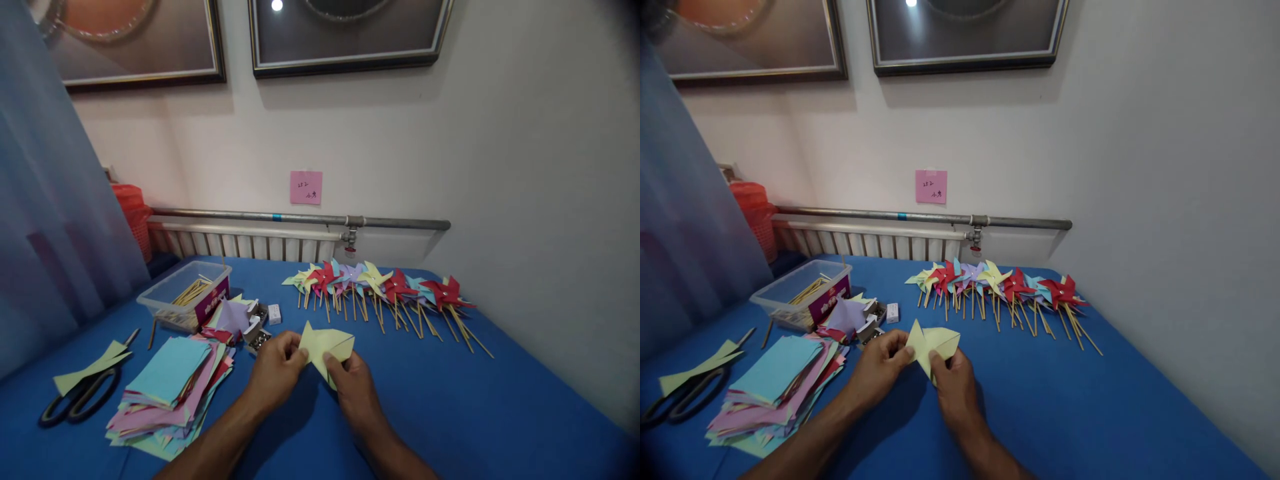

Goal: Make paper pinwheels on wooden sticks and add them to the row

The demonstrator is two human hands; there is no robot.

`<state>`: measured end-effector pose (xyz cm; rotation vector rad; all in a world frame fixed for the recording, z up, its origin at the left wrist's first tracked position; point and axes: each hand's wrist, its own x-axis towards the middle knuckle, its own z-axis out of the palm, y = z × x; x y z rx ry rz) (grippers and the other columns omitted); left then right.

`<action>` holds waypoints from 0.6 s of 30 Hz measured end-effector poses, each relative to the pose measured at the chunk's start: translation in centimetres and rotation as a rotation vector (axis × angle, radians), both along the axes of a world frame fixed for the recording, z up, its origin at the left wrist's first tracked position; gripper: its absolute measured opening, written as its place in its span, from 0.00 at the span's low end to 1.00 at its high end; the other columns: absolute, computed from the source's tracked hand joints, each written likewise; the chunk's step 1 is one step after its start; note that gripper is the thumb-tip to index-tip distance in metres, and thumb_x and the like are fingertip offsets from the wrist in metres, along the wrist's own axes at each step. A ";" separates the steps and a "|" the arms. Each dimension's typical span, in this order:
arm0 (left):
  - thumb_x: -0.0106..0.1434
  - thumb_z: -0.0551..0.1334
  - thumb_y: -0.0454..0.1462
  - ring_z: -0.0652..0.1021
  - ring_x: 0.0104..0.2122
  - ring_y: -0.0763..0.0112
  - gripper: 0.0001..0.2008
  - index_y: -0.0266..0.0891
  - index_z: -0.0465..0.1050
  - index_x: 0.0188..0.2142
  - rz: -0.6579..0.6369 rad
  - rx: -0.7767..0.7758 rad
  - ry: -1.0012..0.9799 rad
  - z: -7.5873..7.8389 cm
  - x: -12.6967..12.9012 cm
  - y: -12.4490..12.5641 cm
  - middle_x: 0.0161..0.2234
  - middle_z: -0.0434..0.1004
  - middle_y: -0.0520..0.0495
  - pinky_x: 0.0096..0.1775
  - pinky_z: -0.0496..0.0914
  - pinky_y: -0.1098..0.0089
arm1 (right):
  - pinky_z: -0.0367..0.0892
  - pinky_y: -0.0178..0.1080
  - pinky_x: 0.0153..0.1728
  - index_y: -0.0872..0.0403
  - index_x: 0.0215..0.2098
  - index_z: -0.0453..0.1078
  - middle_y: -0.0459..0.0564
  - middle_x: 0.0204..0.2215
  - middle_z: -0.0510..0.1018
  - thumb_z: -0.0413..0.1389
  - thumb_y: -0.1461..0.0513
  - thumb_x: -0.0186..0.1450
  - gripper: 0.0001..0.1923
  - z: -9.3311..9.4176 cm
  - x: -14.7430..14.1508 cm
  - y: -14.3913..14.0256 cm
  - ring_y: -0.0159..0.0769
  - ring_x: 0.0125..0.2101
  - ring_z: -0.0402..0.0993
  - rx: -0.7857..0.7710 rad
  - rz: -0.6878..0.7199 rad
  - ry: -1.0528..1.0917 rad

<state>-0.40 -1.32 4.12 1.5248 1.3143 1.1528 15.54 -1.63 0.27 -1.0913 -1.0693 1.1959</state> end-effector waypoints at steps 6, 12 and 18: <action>0.58 0.64 0.40 0.69 0.21 0.71 0.06 0.40 0.74 0.27 -0.008 -0.086 -0.075 0.0 0.2 0.1 0.21 0.73 0.53 0.26 0.59 0.72 | 0.77 0.48 0.47 0.55 0.48 0.80 0.56 0.39 0.88 0.66 0.45 0.59 0.27 -0.2 0.1 0.1 0.54 0.43 0.84 0.005 -0.002 -0.012; 0.58 0.66 0.43 0.68 0.22 0.73 0.10 0.39 0.75 0.28 -0.037 -0.056 -0.087 -0.3 -0.2 0.4 0.21 0.72 0.54 0.26 0.59 0.72 | 0.78 0.46 0.43 0.55 0.46 0.80 0.55 0.38 0.88 0.65 0.44 0.58 0.27 -0.7 0.3 0.3 0.52 0.41 0.84 0.011 -0.007 -0.069; 0.58 0.65 0.43 0.72 0.26 0.70 0.10 0.39 0.77 0.28 0.076 0.094 -0.073 -0.4 -0.4 0.5 0.25 0.75 0.52 0.30 0.64 0.71 | 0.78 0.45 0.40 0.56 0.44 0.81 0.56 0.37 0.88 0.64 0.47 0.58 0.24 -0.6 0.1 0.0 0.51 0.39 0.84 0.000 0.024 -0.093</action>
